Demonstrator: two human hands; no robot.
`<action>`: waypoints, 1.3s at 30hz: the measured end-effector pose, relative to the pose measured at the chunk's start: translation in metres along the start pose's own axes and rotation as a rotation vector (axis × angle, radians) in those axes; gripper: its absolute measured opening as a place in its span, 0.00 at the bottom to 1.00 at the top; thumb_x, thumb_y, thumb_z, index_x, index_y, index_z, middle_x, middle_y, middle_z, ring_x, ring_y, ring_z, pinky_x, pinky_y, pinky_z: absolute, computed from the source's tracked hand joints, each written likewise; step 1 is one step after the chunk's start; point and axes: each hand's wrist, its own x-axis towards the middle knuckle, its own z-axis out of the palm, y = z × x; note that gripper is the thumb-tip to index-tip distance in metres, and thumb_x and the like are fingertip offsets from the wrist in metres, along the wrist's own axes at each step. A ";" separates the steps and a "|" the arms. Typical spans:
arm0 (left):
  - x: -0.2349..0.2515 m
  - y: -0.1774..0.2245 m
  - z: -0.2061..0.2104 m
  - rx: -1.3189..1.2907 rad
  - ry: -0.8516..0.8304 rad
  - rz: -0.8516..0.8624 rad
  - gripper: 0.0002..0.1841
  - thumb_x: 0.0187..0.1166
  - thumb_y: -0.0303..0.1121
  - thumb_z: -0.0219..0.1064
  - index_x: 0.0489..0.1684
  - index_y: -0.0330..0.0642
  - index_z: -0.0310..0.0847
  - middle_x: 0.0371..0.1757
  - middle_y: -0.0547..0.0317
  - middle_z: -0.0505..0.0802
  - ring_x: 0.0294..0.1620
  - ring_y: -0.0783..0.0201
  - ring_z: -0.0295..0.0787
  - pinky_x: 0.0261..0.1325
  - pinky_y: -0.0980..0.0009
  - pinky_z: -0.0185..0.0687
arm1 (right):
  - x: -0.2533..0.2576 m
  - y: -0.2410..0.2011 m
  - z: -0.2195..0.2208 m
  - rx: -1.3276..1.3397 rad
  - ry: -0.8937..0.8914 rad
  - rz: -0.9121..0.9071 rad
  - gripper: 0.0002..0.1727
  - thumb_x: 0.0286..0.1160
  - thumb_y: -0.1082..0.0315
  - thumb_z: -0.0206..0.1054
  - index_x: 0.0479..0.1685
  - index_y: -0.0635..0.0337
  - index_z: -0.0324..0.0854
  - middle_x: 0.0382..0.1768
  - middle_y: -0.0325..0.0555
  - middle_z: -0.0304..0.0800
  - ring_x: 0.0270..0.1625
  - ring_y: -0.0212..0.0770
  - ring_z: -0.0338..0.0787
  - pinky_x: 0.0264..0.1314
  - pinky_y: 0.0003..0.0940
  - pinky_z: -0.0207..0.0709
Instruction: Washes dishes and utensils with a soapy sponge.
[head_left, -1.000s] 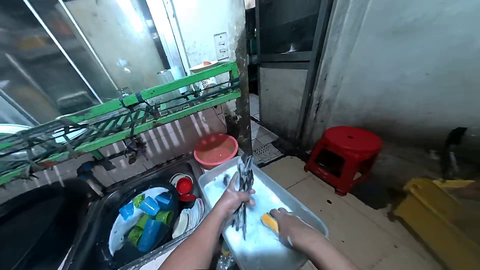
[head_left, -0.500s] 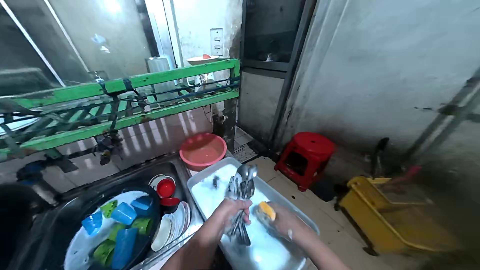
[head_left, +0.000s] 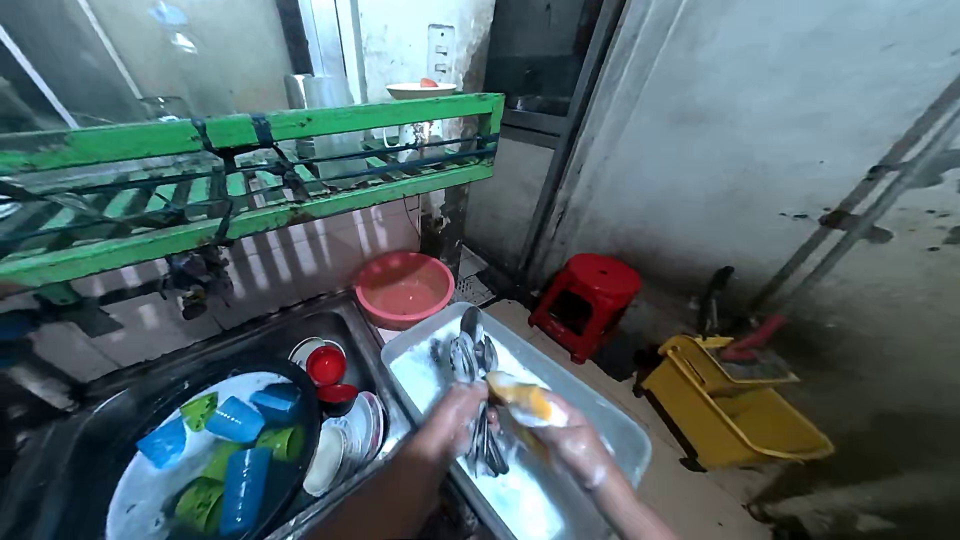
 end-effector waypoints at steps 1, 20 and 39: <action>0.001 0.003 -0.002 -0.063 -0.039 0.002 0.08 0.90 0.31 0.55 0.51 0.37 0.77 0.35 0.56 0.88 0.26 0.67 0.85 0.29 0.72 0.84 | 0.006 -0.004 -0.002 0.065 0.103 0.008 0.21 0.67 0.74 0.67 0.61 0.74 0.82 0.51 0.50 0.93 0.51 0.33 0.92 0.59 0.34 0.87; -0.006 0.001 0.008 0.092 -0.019 0.253 0.04 0.83 0.22 0.62 0.47 0.31 0.76 0.25 0.59 0.85 0.19 0.70 0.79 0.25 0.76 0.79 | 0.050 -0.050 0.002 -0.091 -0.010 0.225 0.47 0.65 0.62 0.77 0.88 0.59 0.57 0.64 0.60 0.84 0.59 0.49 0.89 0.62 0.48 0.85; -0.003 -0.007 0.001 -0.173 -0.245 0.018 0.03 0.83 0.21 0.57 0.42 0.38 0.74 0.27 0.56 0.85 0.23 0.62 0.84 0.35 0.64 0.89 | 0.053 -0.045 -0.009 0.025 -0.152 0.462 0.36 0.72 0.76 0.72 0.83 0.60 0.64 0.57 0.55 0.87 0.50 0.42 0.92 0.54 0.39 0.87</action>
